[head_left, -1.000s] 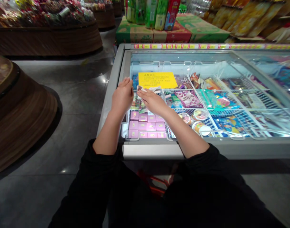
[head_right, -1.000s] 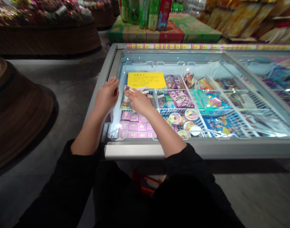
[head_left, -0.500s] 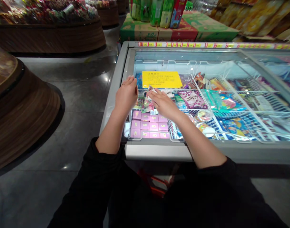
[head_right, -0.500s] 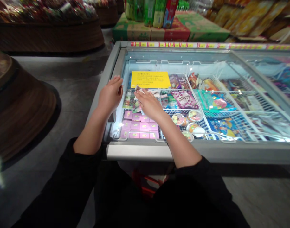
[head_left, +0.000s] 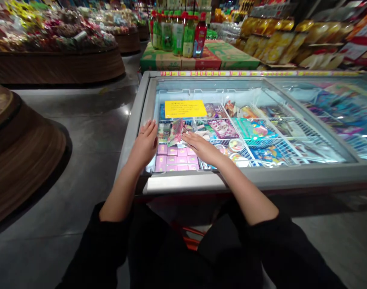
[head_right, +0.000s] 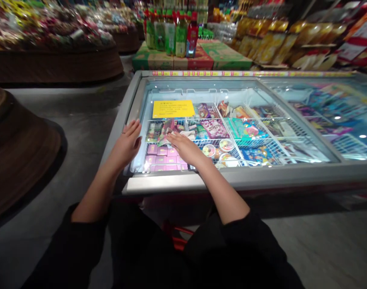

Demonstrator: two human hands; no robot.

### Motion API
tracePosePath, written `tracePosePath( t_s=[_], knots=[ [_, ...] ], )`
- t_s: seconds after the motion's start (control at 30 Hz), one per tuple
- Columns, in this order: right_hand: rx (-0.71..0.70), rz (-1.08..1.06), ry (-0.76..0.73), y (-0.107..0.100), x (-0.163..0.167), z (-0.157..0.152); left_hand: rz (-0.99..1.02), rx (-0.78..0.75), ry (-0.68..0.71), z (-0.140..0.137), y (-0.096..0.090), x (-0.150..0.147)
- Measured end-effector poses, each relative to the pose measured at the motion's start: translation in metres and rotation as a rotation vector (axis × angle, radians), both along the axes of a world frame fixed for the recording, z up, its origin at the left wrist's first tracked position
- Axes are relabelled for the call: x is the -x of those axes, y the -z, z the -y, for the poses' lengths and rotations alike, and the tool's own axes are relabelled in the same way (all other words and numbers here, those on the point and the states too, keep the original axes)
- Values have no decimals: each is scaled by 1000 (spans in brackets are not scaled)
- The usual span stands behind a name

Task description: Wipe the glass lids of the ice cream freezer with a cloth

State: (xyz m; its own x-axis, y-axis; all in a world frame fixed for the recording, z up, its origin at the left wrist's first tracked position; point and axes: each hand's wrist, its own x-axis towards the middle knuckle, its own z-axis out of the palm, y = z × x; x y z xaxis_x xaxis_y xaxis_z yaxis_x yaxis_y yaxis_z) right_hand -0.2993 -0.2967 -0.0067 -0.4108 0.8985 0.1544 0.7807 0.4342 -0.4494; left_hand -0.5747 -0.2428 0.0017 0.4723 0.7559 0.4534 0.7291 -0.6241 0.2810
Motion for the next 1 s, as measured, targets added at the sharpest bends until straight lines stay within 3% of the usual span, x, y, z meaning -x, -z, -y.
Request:
tracePosePath(
  t_s=[0.17,0.3,0.4,0.53,0.67,0.83,0.9,1.0],
  knots=[
    [-18,28,150,1,21,-38,-5,19,49,41,16,13],
    [-35,25,58,2,62,-39,-10,8,24,57,26,10],
    [-36,9,-39,3,66,-16,5,2,22,60,30,9],
    [12,-16,-121,0,37,8,40,0,34,58,33,11],
    [2,10,-17,-2,15,-6,51,1,29,58,32,11],
    [-24,36,107,0,36,-41,53,0,21,60,27,11],
    [-29,37,54,0,52,-40,55,-3,21,61,25,11],
    [-27,42,-85,0,65,-14,50,-4,22,61,24,12]
  ],
)
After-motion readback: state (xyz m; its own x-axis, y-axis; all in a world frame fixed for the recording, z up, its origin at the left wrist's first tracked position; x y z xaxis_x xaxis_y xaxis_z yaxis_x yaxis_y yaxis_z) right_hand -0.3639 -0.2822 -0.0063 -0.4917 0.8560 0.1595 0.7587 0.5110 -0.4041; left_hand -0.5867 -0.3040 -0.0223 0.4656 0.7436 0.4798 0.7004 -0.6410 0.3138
